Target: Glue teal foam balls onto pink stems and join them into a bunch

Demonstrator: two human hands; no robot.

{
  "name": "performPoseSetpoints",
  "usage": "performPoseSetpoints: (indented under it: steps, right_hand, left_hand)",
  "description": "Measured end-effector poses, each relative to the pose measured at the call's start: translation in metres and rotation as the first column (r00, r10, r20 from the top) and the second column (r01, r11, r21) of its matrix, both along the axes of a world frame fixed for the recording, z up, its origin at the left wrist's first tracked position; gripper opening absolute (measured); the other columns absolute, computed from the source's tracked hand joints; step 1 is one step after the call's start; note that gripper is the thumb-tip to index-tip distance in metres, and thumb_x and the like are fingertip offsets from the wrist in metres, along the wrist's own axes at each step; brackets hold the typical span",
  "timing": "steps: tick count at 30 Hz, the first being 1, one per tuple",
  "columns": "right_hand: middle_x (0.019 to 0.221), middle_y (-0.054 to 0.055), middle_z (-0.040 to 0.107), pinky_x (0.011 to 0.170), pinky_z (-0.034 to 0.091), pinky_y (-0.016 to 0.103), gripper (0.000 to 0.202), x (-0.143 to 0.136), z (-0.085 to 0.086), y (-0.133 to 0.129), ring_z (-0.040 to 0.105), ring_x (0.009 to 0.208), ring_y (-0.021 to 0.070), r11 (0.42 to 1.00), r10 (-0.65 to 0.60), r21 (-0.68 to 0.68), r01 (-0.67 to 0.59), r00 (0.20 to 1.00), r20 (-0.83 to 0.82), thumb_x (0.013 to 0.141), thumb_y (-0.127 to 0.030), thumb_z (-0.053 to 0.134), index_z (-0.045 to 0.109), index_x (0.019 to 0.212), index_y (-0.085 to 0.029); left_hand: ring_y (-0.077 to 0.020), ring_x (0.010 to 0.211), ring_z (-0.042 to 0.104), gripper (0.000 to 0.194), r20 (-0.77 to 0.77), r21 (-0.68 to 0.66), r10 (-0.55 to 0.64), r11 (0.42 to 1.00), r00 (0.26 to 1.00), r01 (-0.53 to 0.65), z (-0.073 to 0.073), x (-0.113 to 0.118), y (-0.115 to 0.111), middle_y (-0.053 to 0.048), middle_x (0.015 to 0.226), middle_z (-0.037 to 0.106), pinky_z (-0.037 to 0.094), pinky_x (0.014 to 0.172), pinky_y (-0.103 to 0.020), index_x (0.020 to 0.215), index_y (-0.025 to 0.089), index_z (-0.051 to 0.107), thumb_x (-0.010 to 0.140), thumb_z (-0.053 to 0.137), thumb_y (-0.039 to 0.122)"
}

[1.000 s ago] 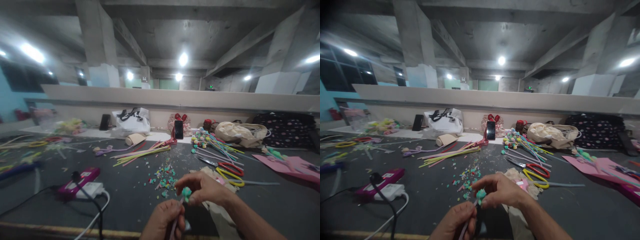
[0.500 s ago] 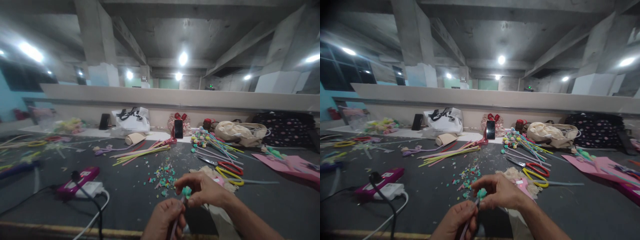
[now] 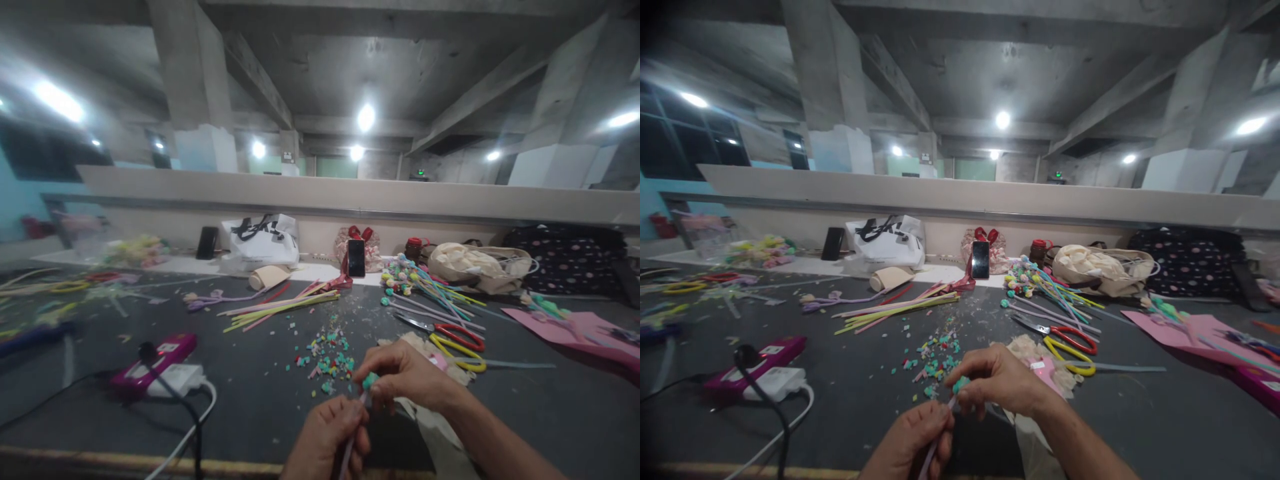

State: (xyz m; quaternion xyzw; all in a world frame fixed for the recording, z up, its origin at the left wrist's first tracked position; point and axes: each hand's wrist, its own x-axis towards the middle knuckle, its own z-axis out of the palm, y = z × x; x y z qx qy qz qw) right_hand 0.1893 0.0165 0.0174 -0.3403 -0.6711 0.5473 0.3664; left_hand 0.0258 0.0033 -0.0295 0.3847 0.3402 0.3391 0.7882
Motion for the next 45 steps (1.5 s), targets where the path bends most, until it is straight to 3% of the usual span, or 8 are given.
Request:
performPoseSetpoints:
  steps: [4,9,13,18,27,32,40,45]
  right_hand:
    - [0.074,0.002,0.06,0.042,0.043,0.018,0.02,-0.001,0.001,0.001,0.056,0.051,0.0092,1.0,-0.004,-0.011,0.004,1.0,0.007,0.064,-0.021,0.066,0.066,0.082,-0.014]
    - [0.079,0.005,0.062,0.042,0.042,0.019,0.034,-0.002,0.005,0.001,0.056,0.054,0.0113,0.998,0.011,-0.065,-0.015,0.998,-0.054,0.066,-0.03,0.063,0.061,0.097,-0.016]
    - [0.081,0.008,0.062,0.038,0.039,0.017,0.038,-0.001,-0.001,0.002,0.056,0.053,0.0112,0.987,-0.157,-0.052,0.151,0.98,-0.125,0.075,-0.042,0.049,0.06,0.097,-0.013]
    - [0.067,0.002,0.061,0.036,0.037,0.015,0.027,-0.004,-0.011,0.0,0.05,0.045,0.0071,0.963,-0.256,-0.105,0.248,0.964,-0.072,0.074,-0.036,0.053,0.063,0.085,-0.013]
    - [0.07,-0.001,0.06,0.041,0.036,0.016,0.042,-0.015,-0.007,-0.001,0.052,0.053,0.0092,0.986,-0.153,-0.081,0.147,0.986,-0.072,0.057,-0.027,0.07,0.06,0.097,-0.018]
    - [0.062,0.0,0.063,0.04,0.034,0.016,0.033,-0.018,-0.011,0.001,0.054,0.049,0.0102,0.984,-0.17,-0.069,0.167,0.984,-0.053,0.062,-0.028,0.068,0.063,0.092,-0.017]
    - [0.056,-0.001,0.059,0.041,0.031,0.017,0.026,-0.018,-0.015,0.004,0.048,0.046,0.0071,0.991,-0.131,-0.013,0.13,0.987,-0.092,0.067,-0.028,0.064,0.065,0.089,-0.014]
    - [0.059,-0.001,0.057,0.042,0.032,0.017,0.024,-0.017,-0.015,0.001,0.049,0.049,0.0073,0.993,-0.118,0.001,0.119,0.988,-0.1,0.066,-0.027,0.064,0.066,0.086,-0.014]
  left_hand:
    - [-0.005,0.033,0.042,0.035,-0.072,0.075,0.054,0.996,0.996,-0.049,-0.002,0.002,0.001,0.001,0.043,0.057,0.024,0.036,-0.016,0.057,0.013,0.055,0.053,0.066,0.046]
    - [-0.005,0.037,0.041,0.036,0.034,0.025,0.095,0.995,0.995,-0.096,-0.008,0.003,0.004,0.003,0.039,0.051,0.028,0.041,-0.017,0.044,0.011,0.054,0.042,0.073,0.042]
    - [-0.0014,0.027,0.032,0.033,-0.041,0.018,0.083,0.996,0.996,-0.082,-0.003,-0.003,0.004,0.003,0.039,0.052,0.018,0.031,-0.014,0.058,0.012,0.059,0.051,0.068,0.043]
    - [-0.0002,0.029,0.036,0.029,0.025,-0.012,0.128,0.992,0.991,-0.128,0.003,-0.008,-0.001,0.004,0.043,0.053,0.02,0.031,-0.011,0.066,0.012,0.06,0.057,0.066,0.039]
    - [-0.0004,0.026,0.032,0.029,0.016,0.026,0.123,0.992,0.992,-0.123,0.0,-0.003,-0.001,0.006,0.036,0.048,0.016,0.03,-0.012,0.057,0.013,0.055,0.058,0.065,0.04]
    - [-0.0015,0.023,0.03,0.036,-0.019,0.07,0.092,0.993,0.996,-0.091,0.002,-0.003,-0.001,0.007,0.026,0.039,0.014,0.029,-0.014,0.047,0.014,0.049,0.059,0.062,0.044]
    - [-0.001,0.025,0.035,0.031,0.032,0.036,0.119,0.992,0.992,-0.12,0.0,-0.004,-0.001,0.005,0.037,0.052,0.019,0.028,-0.012,0.06,0.012,0.054,0.055,0.067,0.04]
    - [-0.0009,0.022,0.033,0.032,0.014,0.034,0.087,0.996,0.996,-0.088,-0.003,-0.003,0.001,0.005,0.036,0.052,0.017,0.026,-0.013,0.056,0.014,0.051,0.057,0.065,0.042]
